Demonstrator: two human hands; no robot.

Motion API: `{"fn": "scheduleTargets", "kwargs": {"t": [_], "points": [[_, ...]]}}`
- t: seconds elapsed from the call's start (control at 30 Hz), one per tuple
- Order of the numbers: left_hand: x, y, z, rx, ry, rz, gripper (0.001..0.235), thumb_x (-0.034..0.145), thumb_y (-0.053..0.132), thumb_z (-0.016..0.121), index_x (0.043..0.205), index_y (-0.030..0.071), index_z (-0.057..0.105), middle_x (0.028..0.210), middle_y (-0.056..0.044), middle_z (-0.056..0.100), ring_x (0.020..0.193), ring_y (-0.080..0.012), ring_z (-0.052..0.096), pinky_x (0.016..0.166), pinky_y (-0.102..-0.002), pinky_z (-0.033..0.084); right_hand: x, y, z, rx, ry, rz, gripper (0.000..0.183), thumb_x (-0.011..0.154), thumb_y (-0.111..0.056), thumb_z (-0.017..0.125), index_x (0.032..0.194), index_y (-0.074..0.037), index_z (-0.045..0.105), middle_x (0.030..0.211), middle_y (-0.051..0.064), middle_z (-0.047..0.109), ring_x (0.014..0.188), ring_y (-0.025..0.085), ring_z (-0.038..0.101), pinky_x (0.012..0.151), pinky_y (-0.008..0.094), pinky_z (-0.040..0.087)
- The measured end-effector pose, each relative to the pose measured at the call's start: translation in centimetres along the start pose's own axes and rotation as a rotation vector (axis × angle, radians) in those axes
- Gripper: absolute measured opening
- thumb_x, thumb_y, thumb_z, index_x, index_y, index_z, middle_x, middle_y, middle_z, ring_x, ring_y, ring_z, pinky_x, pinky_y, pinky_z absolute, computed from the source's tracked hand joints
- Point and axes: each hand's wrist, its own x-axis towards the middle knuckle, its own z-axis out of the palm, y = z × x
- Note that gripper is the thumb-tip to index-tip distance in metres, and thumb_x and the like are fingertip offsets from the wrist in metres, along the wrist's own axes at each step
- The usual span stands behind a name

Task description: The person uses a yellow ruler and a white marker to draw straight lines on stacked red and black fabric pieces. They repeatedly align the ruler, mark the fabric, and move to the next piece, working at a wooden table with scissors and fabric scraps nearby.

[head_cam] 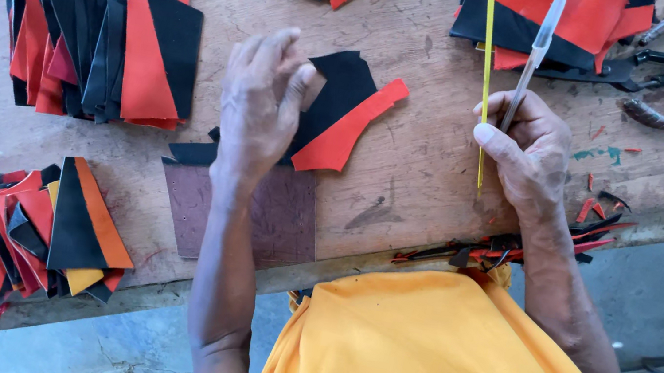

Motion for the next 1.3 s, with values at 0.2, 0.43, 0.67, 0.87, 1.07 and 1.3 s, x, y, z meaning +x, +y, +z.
{"fn": "scheduleTargets", "kwargs": {"t": [0.2, 0.43, 0.67, 0.87, 1.07, 1.3], "points": [[-2.0, 0.5, -0.6, -0.068, -0.102, 0.042, 0.082, 0.087, 0.038, 0.089, 0.148, 0.004, 0.047, 0.116, -0.014, 0.059, 0.111, -0.0302, 0.054, 0.102, -0.042, 0.047, 0.0, -0.1, 0.2, -0.017, 0.013, -0.004, 0.024, 0.095, -0.004, 0.074, 0.117, -0.001, 0.065, 0.096, -0.002, 0.062, 0.084, 0.004, 0.056, 0.078, 0.018, 0.045], [-2.2, 1.7, -0.5, 0.012, -0.228, 0.106, 0.111, 0.067, 0.023, 0.091, 0.158, 0.006, 0.03, 0.128, -0.015, 0.056, 0.12, -0.0336, 0.051, 0.108, -0.047, 0.036, -0.3, -0.2, 0.6, -0.056, 0.035, -0.018, 0.026, 0.094, -0.006, 0.076, 0.117, -0.001, 0.065, 0.098, -0.002, 0.062, 0.086, 0.004, 0.057, 0.08, 0.018, 0.047], [-2.4, 1.0, -0.7, -0.01, -0.221, 0.143, 0.111, 0.065, 0.02, 0.09, 0.158, 0.009, 0.032, 0.141, -0.012, 0.054, 0.132, -0.0335, 0.047, 0.118, -0.048, 0.032, -0.3, -0.1, 0.6, -0.062, 0.038, -0.035, 0.027, 0.094, -0.006, 0.077, 0.117, -0.001, 0.064, 0.098, -0.002, 0.062, 0.087, 0.004, 0.057, 0.081, 0.018, 0.048], [-2.3, 1.1, -0.3, -0.049, -0.279, 0.147, 0.106, 0.073, 0.014, 0.089, 0.162, 0.011, 0.032, 0.147, -0.01, 0.051, 0.138, -0.031, 0.046, 0.123, -0.048, 0.03, -0.3, 0.0, 0.6, -0.055, 0.044, -0.042, 0.028, 0.094, -0.005, 0.078, 0.118, -0.001, 0.064, 0.099, -0.002, 0.063, 0.087, 0.004, 0.058, 0.081, 0.018, 0.047], [-2.7, -1.1, 0.2, -0.202, 0.289, 0.126, 0.071, 0.099, 0.036, 0.073, 0.157, 0.013, 0.039, 0.153, -0.009, 0.043, 0.141, -0.022, 0.047, 0.121, -0.04, 0.04, -0.5, 0.3, 0.5, -0.048, 0.051, -0.051, 0.028, 0.094, -0.004, 0.077, 0.119, 0.0, 0.065, 0.099, -0.002, 0.062, 0.087, 0.004, 0.057, 0.082, 0.019, 0.046], [-3.4, -5.9, -0.6, -0.997, 0.777, -0.174, 0.045, 0.115, 0.044, 0.05, 0.139, 0.007, 0.059, 0.133, -0.007, 0.061, 0.119, -0.0178, 0.061, 0.104, -0.037, 0.047, -0.5, 0.4, 0.2, 0.003, 0.044, -0.055, 0.03, 0.094, -0.006, 0.077, 0.12, 0.001, 0.064, 0.099, -0.001, 0.064, 0.085, 0.005, 0.058, 0.082, 0.019, 0.047]]}}
